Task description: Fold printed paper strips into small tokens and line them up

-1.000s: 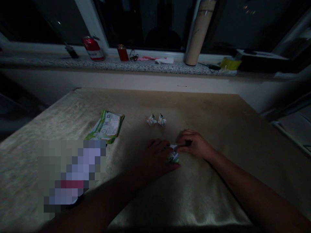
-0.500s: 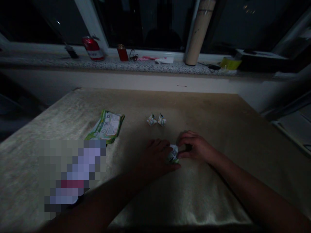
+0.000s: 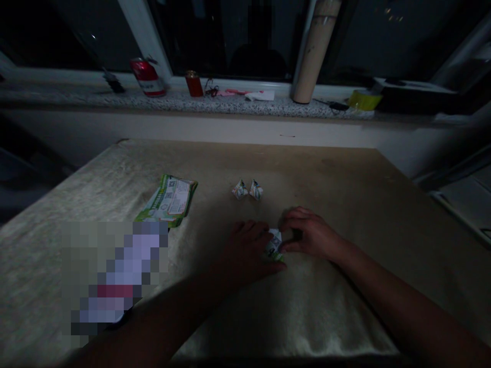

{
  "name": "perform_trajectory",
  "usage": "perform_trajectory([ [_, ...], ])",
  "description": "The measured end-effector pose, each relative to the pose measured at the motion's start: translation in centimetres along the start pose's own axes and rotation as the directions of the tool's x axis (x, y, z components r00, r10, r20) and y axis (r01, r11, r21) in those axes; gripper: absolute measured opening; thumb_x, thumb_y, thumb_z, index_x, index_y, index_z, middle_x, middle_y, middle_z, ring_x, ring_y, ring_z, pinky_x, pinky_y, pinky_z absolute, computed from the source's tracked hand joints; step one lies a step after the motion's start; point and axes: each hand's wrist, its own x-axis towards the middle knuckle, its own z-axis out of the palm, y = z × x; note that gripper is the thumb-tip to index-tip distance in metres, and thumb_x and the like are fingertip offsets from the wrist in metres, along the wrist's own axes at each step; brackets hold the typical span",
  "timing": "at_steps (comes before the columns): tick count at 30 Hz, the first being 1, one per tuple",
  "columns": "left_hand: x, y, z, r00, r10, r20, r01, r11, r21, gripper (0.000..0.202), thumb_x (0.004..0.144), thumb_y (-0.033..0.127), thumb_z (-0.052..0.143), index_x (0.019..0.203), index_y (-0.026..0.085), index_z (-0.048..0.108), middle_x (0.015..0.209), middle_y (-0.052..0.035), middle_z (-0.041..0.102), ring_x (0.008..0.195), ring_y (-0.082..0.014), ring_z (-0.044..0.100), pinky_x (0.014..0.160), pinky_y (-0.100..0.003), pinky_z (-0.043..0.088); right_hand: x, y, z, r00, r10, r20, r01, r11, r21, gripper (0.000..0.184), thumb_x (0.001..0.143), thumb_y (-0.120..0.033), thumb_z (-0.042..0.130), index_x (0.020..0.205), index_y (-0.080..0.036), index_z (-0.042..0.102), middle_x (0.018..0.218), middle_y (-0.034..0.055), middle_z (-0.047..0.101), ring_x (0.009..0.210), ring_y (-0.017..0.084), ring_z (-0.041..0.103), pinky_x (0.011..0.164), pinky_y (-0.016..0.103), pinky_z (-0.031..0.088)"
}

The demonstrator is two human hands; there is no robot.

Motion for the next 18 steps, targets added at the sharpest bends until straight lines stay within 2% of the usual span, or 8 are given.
perform_trajectory([
  [4,0.1,0.0,-0.1,1.000,-0.004,0.001,0.004,1.000,-0.005,0.061,0.074,0.067,0.071,0.116,0.023,0.066,0.122,-0.0082,0.065,0.108,-0.0288,0.057,0.096,-0.048,0.038,-0.3,0.2,-0.1,1.000,-0.006,-0.014,0.007,0.999,0.047,0.053,0.062,-0.058,0.087,0.099,-0.023,0.072,0.100,0.0063,0.070,0.100,0.026,0.063,0.087,0.039,0.048],
  [7,0.2,0.0,-0.3,1.000,-0.008,0.017,0.009,1.000,-0.017,0.061,0.073,0.067,0.072,0.116,0.023,0.066,0.124,-0.0082,0.064,0.111,-0.0291,0.056,0.098,-0.047,0.038,0.0,0.2,0.1,0.997,0.014,-0.077,-0.005,0.994,0.111,0.039,0.074,-0.054,0.081,0.092,-0.021,0.071,0.095,0.0066,0.071,0.095,0.024,0.064,0.085,0.037,0.048],
  [10,0.2,0.0,-0.3,1.000,-0.005,0.031,0.006,0.999,-0.037,0.062,0.075,0.068,0.070,0.118,0.024,0.065,0.125,-0.0078,0.063,0.113,-0.0293,0.055,0.101,-0.049,0.037,0.3,0.3,0.6,0.993,0.026,-0.119,-0.019,0.998,0.066,0.027,0.085,-0.048,0.073,0.088,-0.020,0.070,0.090,0.0066,0.071,0.091,0.022,0.064,0.083,0.036,0.047],
  [14,0.2,-0.1,-0.2,0.999,0.000,0.032,0.001,0.999,-0.040,0.062,0.077,0.069,0.067,0.120,0.024,0.065,0.127,-0.0080,0.062,0.115,-0.0298,0.054,0.102,-0.049,0.037,0.4,0.4,1.2,0.994,0.017,-0.109,-0.021,0.999,-0.029,0.026,0.086,-0.046,0.072,0.087,-0.020,0.071,0.089,0.0070,0.070,0.092,0.024,0.062,0.084,0.038,0.045],
  [18,0.1,-0.1,-0.1,1.000,-0.001,0.012,0.001,1.000,-0.023,0.061,0.076,0.068,0.068,0.117,0.022,0.066,0.125,-0.0083,0.063,0.113,-0.0293,0.055,0.102,-0.049,0.037,0.3,0.4,1.2,0.995,0.018,-0.095,-0.022,0.999,-0.033,0.026,0.084,-0.046,0.074,0.091,-0.021,0.072,0.091,0.0060,0.071,0.094,0.023,0.062,0.086,0.038,0.045],
])
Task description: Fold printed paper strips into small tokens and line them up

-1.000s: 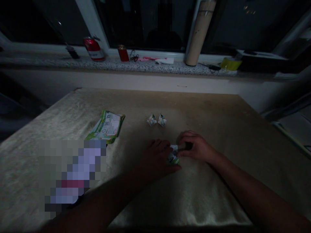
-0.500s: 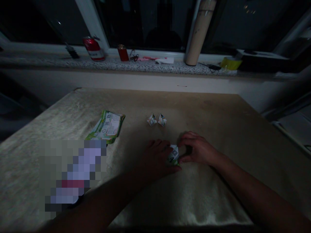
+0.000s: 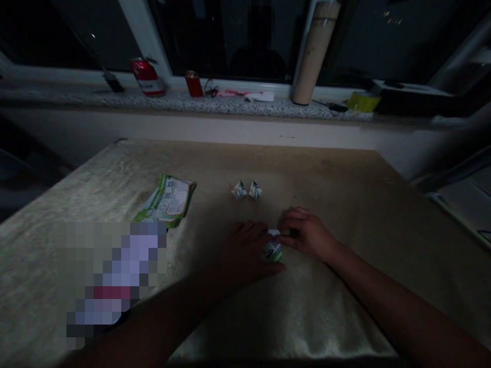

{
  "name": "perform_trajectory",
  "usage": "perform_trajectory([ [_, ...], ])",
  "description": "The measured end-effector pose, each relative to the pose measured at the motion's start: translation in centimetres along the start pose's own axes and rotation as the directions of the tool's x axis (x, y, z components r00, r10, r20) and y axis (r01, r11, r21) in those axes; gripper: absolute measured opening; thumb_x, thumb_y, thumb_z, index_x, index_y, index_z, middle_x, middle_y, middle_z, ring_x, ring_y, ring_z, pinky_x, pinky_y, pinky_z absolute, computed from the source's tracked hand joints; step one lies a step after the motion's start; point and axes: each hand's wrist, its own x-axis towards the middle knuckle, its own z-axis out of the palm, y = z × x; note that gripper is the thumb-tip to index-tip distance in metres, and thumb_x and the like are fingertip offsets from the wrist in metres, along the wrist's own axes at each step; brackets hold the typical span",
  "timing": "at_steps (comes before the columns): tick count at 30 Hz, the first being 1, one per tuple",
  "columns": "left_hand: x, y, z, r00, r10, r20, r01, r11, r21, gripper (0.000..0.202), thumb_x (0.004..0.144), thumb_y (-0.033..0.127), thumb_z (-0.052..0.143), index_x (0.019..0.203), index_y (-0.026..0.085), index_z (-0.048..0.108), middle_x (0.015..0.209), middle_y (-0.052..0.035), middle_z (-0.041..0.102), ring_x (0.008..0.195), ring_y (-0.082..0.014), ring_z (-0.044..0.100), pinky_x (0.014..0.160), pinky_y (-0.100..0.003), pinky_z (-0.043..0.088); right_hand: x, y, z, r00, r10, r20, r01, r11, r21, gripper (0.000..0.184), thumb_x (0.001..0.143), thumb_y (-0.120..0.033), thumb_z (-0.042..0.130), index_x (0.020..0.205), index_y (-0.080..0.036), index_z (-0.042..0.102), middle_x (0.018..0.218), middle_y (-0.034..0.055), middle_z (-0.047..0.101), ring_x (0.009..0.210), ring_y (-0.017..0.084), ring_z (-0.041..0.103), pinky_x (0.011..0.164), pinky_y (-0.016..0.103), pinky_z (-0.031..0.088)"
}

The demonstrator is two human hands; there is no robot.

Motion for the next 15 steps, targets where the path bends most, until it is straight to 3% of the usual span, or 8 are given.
perform_trajectory([
  [9,0.1,0.1,-0.3,1.000,0.001,0.015,-0.002,1.000,0.004,0.064,0.073,0.068,0.071,0.117,0.021,0.065,0.122,-0.0087,0.064,0.110,-0.0293,0.056,0.098,-0.048,0.040,-0.3,-0.8,-1.1,0.998,0.000,0.065,-0.002,1.000,0.029,0.041,0.068,-0.049,0.087,0.098,-0.024,0.072,0.098,0.0048,0.070,0.101,0.026,0.062,0.090,0.042,0.045],
  [15,-0.1,-0.3,-0.5,0.999,0.033,0.015,-0.032,0.999,-0.034,0.074,0.067,0.071,0.074,0.122,0.023,0.064,0.126,-0.0091,0.062,0.113,-0.0296,0.055,0.100,-0.048,0.039,-0.8,-1.0,-1.3,0.992,-0.004,0.124,-0.002,0.999,0.046,0.064,0.055,-0.055,0.091,0.108,-0.026,0.071,0.107,0.0070,0.067,0.107,0.029,0.058,0.094,0.045,0.044],
])
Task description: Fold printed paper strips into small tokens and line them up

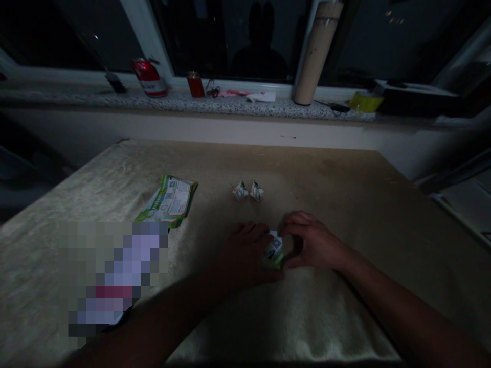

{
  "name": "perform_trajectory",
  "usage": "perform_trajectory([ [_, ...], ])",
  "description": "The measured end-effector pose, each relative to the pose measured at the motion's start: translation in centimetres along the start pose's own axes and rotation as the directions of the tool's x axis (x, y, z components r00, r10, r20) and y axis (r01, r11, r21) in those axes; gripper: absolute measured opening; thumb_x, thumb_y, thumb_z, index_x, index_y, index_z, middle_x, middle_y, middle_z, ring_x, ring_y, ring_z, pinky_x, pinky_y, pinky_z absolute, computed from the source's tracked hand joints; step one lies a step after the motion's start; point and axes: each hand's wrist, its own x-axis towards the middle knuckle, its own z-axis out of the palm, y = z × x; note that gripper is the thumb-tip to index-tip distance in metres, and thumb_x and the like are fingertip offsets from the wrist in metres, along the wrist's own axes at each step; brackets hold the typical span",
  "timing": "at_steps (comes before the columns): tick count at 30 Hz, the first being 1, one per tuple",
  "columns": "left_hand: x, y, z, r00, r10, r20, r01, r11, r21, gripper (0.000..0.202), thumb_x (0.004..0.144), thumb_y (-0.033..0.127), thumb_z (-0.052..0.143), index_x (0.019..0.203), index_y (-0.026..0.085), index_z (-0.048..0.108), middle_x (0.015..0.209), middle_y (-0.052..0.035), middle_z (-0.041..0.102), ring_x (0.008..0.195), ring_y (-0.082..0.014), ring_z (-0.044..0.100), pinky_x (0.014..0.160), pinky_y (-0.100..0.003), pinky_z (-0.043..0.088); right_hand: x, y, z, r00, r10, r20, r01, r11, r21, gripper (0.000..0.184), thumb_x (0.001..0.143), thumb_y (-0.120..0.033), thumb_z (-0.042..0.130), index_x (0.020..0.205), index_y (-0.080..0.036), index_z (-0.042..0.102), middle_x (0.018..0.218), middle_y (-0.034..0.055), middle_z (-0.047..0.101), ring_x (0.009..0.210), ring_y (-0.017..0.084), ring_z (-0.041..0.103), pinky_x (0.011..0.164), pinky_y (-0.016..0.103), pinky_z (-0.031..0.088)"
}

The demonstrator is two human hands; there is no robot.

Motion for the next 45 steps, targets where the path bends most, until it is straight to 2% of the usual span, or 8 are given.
perform_trajectory([
  [7,0.1,0.0,-0.8,0.999,-0.036,0.032,0.034,0.996,0.077,0.057,0.078,0.066,0.068,0.112,0.020,0.067,0.115,-0.0097,0.065,0.105,-0.0296,0.057,0.095,-0.048,0.042,-0.1,0.3,-0.6,0.999,-0.037,0.008,0.036,0.998,0.058,0.071,0.060,-0.063,0.085,0.118,-0.025,0.067,0.116,0.0084,0.067,0.112,0.029,0.059,0.099,0.045,0.043],
  [14,0.4,0.3,-0.8,0.996,-0.082,0.047,0.073,0.983,0.169,0.038,0.087,0.051,0.067,0.103,0.016,0.068,0.105,-0.0106,0.066,0.098,-0.0277,0.058,0.088,-0.044,0.047,0.2,-0.6,-0.5,0.993,-0.115,0.006,0.115,0.992,0.043,0.056,0.069,-0.051,0.084,0.116,-0.025,0.069,0.114,0.0078,0.069,0.111,0.028,0.061,0.101,0.046,0.042],
  [17,0.6,0.8,-0.7,0.991,-0.124,0.052,0.111,0.971,0.210,0.036,0.092,0.050,0.059,0.099,0.015,0.068,0.100,-0.0115,0.065,0.091,-0.0269,0.060,0.081,-0.042,0.049,0.2,-1.0,-0.4,0.991,-0.136,0.018,0.136,0.990,0.031,0.049,0.073,-0.047,0.082,0.115,-0.025,0.069,0.114,0.0074,0.069,0.112,0.027,0.061,0.102,0.046,0.041],
  [20,0.4,1.0,-0.7,0.989,-0.133,0.063,0.118,0.972,0.202,0.035,0.091,0.048,0.060,0.102,0.015,0.067,0.100,-0.0108,0.064,0.088,-0.0253,0.060,0.079,-0.040,0.050,0.3,-1.2,-0.6,0.989,-0.148,0.025,0.147,0.989,0.027,0.041,0.077,-0.043,0.079,0.114,-0.025,0.069,0.113,0.0069,0.070,0.111,0.027,0.062,0.103,0.045,0.041],
  [25,0.0,0.5,-1.0,0.988,-0.120,0.095,0.109,0.988,0.111,0.038,0.087,0.050,0.065,0.108,0.018,0.065,0.105,-0.0093,0.064,0.091,-0.0253,0.061,0.082,-0.041,0.051,0.2,-0.8,-0.8,0.987,-0.164,0.005,0.163,0.986,0.018,0.034,0.082,-0.033,0.075,0.113,-0.024,0.069,0.111,0.0074,0.071,0.109,0.025,0.064,0.101,0.043,0.044],
  [31,0.3,-0.1,-0.9,1.000,-0.006,0.021,0.005,1.000,0.021,0.040,0.085,0.040,0.070,0.119,0.019,0.062,0.125,-0.0093,0.061,0.114,-0.0271,0.055,0.101,-0.043,0.045,0.3,-0.8,-0.9,0.985,-0.170,0.030,0.170,0.985,0.011,0.029,0.083,-0.031,0.072,0.112,-0.024,0.069,0.108,0.0066,0.072,0.105,0.025,0.065,0.100,0.043,0.045],
  [45,0.6,-0.5,-1.4,0.997,0.022,0.071,-0.022,1.000,-0.005,0.023,0.096,0.032,0.057,0.112,0.019,0.068,0.117,-0.0065,0.065,0.109,-0.0231,0.057,0.099,-0.039,0.044,0.3,-1.0,-1.1,0.985,-0.168,0.034,0.167,0.986,0.020,0.022,0.086,-0.026,0.066,0.108,-0.022,0.070,0.108,0.0061,0.072,0.104,0.023,0.065,0.099,0.041,0.047],
])
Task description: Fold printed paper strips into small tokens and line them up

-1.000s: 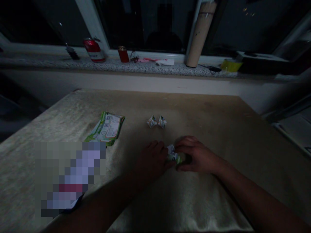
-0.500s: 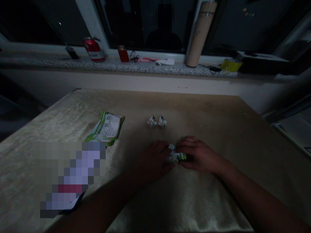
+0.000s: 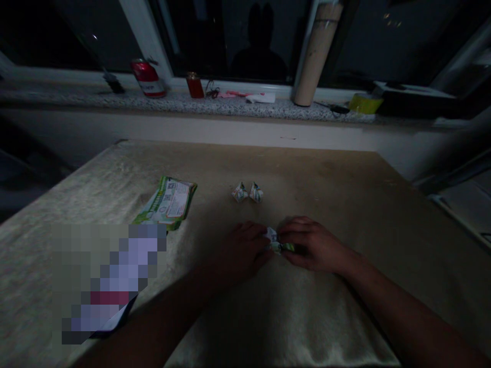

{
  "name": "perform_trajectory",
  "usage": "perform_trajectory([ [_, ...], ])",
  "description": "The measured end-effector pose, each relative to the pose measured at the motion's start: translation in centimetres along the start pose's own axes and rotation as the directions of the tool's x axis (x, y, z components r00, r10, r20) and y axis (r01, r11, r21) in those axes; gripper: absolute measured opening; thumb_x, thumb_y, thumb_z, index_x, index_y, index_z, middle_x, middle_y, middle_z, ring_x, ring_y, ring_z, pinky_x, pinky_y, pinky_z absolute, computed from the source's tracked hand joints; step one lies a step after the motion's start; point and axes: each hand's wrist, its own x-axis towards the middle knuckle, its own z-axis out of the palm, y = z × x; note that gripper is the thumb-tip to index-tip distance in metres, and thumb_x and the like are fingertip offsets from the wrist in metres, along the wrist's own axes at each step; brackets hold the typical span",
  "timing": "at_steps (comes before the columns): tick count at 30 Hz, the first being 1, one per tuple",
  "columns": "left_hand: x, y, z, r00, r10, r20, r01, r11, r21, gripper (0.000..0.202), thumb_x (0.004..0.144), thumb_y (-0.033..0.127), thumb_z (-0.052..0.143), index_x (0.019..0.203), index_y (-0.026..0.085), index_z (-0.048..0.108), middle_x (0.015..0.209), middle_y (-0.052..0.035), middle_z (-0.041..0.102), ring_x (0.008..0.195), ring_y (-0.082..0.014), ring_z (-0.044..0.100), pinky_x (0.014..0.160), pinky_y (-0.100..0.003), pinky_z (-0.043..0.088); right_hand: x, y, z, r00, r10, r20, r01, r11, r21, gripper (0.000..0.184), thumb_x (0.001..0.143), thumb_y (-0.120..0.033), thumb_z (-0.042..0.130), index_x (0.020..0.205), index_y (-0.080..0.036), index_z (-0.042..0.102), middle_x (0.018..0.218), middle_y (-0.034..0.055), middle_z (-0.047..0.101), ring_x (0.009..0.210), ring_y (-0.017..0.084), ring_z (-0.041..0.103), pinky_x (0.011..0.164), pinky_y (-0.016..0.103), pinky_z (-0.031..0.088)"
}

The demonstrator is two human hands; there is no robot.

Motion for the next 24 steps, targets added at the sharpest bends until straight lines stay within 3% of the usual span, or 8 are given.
perform_trajectory([
  [9,-0.08,0.01,0.07,1.000,0.022,0.019,-0.023,0.997,0.074,0.024,0.099,0.024,0.048,0.105,0.017,0.070,0.107,-0.0072,0.067,0.100,-0.0224,0.059,0.093,-0.039,0.045,-0.13,-0.14,-0.21,1.000,0.011,0.023,-0.011,1.000,-0.016,0.018,0.086,-0.019,0.061,0.099,-0.021,0.073,0.107,0.0056,0.072,0.104,0.022,0.065,0.101,0.040,0.044],
  [16,-0.29,-0.04,-0.29,0.999,0.038,0.026,-0.041,0.992,0.117,0.017,0.094,0.022,0.055,0.100,0.017,0.070,0.102,-0.0070,0.067,0.096,-0.0221,0.059,0.091,-0.038,0.046,-0.43,0.00,-0.64,0.998,0.020,0.063,-0.017,0.999,-0.046,0.011,0.084,-0.023,0.065,0.092,-0.023,0.074,0.107,0.0055,0.072,0.103,0.024,0.064,0.099,0.041,0.045],
  [24,-0.24,-0.15,0.36,0.999,-0.031,-0.015,0.032,0.998,0.053,0.017,0.096,0.026,0.055,0.094,0.017,0.070,0.100,-0.0067,0.066,0.095,-0.0221,0.058,0.091,-0.038,0.045,-0.30,0.59,0.24,0.999,0.041,0.001,-0.041,0.998,-0.043,0.010,0.091,-0.028,0.064,0.091,-0.021,0.072,0.102,0.0052,0.071,0.101,0.022,0.065,0.097,0.040,0.045],
])
